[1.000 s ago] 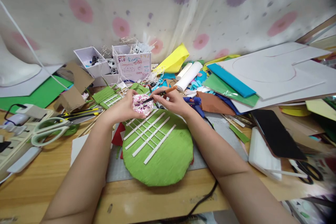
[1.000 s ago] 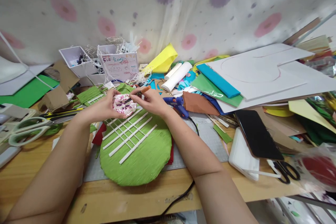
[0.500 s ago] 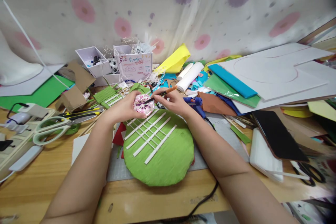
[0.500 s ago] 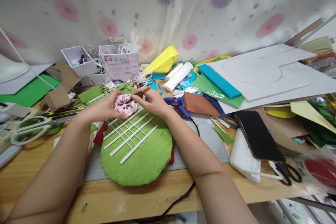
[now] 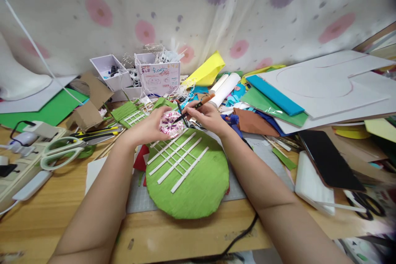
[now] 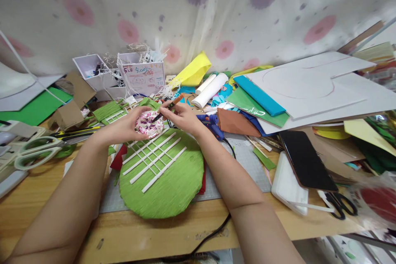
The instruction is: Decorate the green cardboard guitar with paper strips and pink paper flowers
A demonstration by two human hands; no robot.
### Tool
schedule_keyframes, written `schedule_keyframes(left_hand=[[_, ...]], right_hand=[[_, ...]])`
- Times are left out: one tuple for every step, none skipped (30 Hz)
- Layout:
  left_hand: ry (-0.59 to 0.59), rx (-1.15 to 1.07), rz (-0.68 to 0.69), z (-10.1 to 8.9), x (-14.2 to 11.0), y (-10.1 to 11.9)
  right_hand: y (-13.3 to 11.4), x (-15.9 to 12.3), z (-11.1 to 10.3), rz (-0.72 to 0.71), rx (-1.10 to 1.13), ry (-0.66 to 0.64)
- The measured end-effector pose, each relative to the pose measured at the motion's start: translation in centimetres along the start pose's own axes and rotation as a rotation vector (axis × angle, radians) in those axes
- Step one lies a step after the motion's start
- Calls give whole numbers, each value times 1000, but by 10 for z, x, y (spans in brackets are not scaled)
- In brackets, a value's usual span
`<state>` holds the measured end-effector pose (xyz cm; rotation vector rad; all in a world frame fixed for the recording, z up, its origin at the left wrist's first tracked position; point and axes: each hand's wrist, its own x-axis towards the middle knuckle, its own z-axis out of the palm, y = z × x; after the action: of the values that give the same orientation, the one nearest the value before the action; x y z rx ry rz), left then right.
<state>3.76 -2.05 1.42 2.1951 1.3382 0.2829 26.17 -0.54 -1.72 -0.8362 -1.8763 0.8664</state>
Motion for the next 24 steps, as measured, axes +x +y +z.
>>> schedule_keyframes(left_hand=[[-6, 0, 5, 0, 0, 0], [-9, -1, 12, 0, 0, 0], [-9, -4, 21, 0, 0, -1], [-7, -8, 28, 1, 0, -1], [-5, -12, 34, 1, 0, -1], [-2, -15, 38, 1, 0, -1], [3, -16, 39, 1, 0, -1], [4, -16, 40, 2, 0, -1], [5, -15, 41, 2, 0, -1], [6, -15, 42, 2, 0, -1], [8, -16, 43, 2, 0, -1], [9, -18, 44, 2, 0, -1], [8, -20, 45, 2, 0, -1], [7, -22, 46, 2, 0, -1], [6, -23, 48, 2, 0, -1], [4, -23, 50, 2, 0, -1], [1, -21, 52, 2, 0, -1], [-1, -19, 54, 2, 1, -2], [-1, -16, 57, 2, 1, -2], [0, -12, 60, 2, 1, -3], [2, -10, 64, 2, 1, -4], [4, -7, 69, 3, 2, -5], [5, -5, 72, 3, 2, -5], [5, -2, 73, 3, 2, -5]], right_hand=[[0, 0, 0, 13, 28, -5], [0, 0, 1, 27, 50, -13], [-1, 0, 1, 41, 63, -24], [-1, 0, 2, 54, 69, -34], [-2, -1, 2, 63, 72, -43], [-2, -1, 2, 68, 73, -52], [-3, -1, 3, 68, 76, -61], [-3, -1, 3, 64, 79, -67], [-4, -1, 3, 59, 82, -72], [-4, -1, 4, 55, 82, -76], [-4, -2, 5, 53, 77, -79], [-4, -2, 5, 52, 67, -86], [-4, -2, 6, 48, 57, -93], [-5, -2, 7, 43, 47, -99], [-5, -2, 7, 36, 40, -105], [-5, -2, 7, 30, 36, -111], [-5, -2, 7, 27, 34, -114], [-5, -2, 7, 28, 35, -112], [-5, -2, 7, 32, 36, -106], [-4, -2, 6, 38, 38, -101], [-4, -2, 5, 42, 42, -90], [-4, -2, 5, 42, 46, -81], [-4, -2, 4, 40, 50, -74], [-4, -2, 4, 38, 51, -73]])
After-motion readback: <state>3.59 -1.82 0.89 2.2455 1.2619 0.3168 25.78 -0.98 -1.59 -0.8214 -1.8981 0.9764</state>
